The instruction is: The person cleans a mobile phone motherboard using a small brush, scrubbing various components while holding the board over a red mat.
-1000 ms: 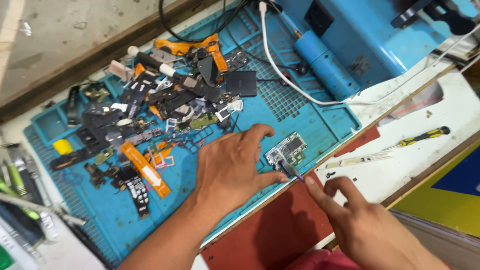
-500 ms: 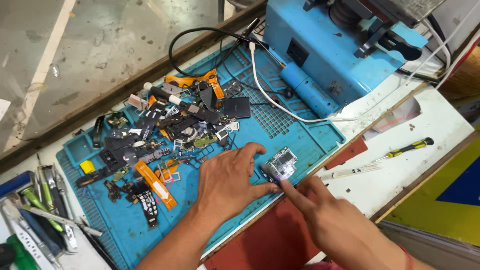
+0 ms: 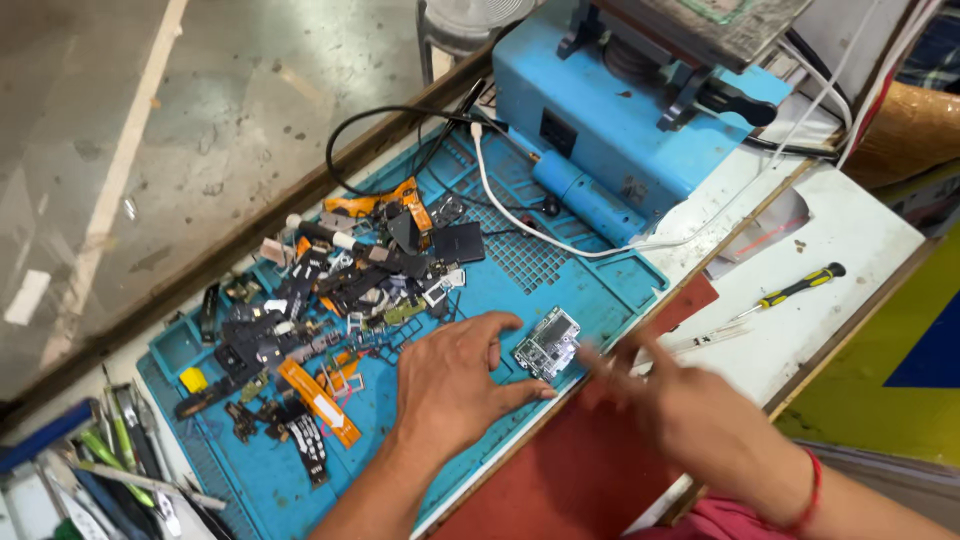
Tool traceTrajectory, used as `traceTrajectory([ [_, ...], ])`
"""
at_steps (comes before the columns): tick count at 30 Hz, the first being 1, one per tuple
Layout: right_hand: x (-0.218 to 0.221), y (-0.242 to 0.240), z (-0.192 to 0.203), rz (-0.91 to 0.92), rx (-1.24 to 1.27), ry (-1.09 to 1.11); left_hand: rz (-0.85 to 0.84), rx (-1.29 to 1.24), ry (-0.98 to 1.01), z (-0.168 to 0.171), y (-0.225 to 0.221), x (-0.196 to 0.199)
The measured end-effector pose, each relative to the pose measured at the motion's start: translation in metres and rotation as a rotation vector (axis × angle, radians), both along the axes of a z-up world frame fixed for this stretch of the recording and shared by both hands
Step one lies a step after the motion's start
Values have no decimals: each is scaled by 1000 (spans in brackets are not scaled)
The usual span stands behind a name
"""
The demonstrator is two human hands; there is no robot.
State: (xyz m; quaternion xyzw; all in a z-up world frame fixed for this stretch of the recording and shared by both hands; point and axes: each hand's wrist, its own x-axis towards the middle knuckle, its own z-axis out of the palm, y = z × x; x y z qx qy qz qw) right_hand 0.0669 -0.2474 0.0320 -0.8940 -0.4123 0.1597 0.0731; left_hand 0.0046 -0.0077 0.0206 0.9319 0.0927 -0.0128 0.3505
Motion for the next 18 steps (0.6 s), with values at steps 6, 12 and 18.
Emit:
traceTrajectory([
  [6, 6, 1, -5, -63, 160, -87, -45, 11, -71, -6, 2, -3],
  [12, 6, -4, -4, -67, 24, -120, -37, -3, -105, -11, 2, -4],
  [18, 4, -11, -7, 85, 125, -82, -40, 3, -121, -12, 1, -3],
])
